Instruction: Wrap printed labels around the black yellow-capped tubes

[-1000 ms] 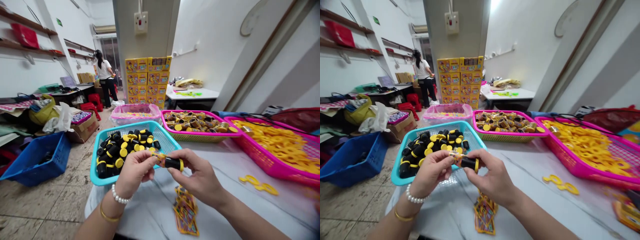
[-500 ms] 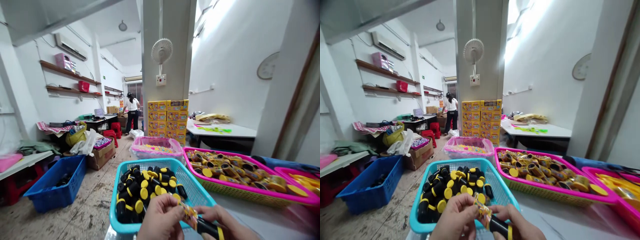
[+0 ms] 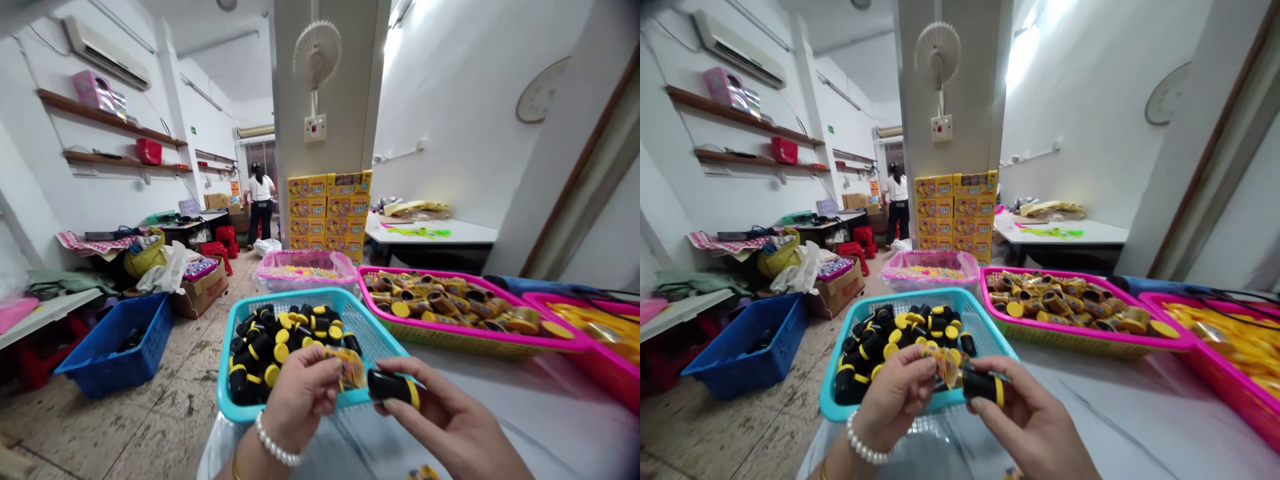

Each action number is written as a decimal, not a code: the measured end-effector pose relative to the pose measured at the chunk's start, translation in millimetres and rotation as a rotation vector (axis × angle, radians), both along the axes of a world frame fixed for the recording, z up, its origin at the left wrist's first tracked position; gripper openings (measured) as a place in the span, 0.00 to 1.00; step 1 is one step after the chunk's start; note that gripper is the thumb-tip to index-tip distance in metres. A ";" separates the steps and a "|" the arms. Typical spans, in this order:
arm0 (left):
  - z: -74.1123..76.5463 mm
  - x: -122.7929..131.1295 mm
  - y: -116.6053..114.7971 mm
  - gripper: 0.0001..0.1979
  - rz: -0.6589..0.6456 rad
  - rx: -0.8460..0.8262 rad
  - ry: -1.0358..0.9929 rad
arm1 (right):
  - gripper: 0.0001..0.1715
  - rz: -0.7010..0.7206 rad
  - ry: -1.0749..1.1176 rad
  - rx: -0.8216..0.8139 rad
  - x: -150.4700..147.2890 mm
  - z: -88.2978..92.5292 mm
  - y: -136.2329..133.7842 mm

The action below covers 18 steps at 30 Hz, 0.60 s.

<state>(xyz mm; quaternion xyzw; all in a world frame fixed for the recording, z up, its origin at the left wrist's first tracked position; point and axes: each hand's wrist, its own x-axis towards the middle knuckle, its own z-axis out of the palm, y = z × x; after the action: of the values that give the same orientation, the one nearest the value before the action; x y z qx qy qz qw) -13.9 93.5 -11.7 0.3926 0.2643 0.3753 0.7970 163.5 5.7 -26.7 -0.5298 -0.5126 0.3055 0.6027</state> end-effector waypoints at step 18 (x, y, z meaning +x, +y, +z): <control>3.8 -3.3 -3.7 0.22 -0.080 0.051 0.056 | 0.13 -0.030 0.110 0.203 -15.0 6.1 -5.8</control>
<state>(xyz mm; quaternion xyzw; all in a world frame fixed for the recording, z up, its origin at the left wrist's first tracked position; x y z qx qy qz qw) -17.1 89.9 -7.8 0.4332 0.2611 0.3385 0.7935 148.5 -0.1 -20.6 -0.4559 -0.4993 0.2715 0.6849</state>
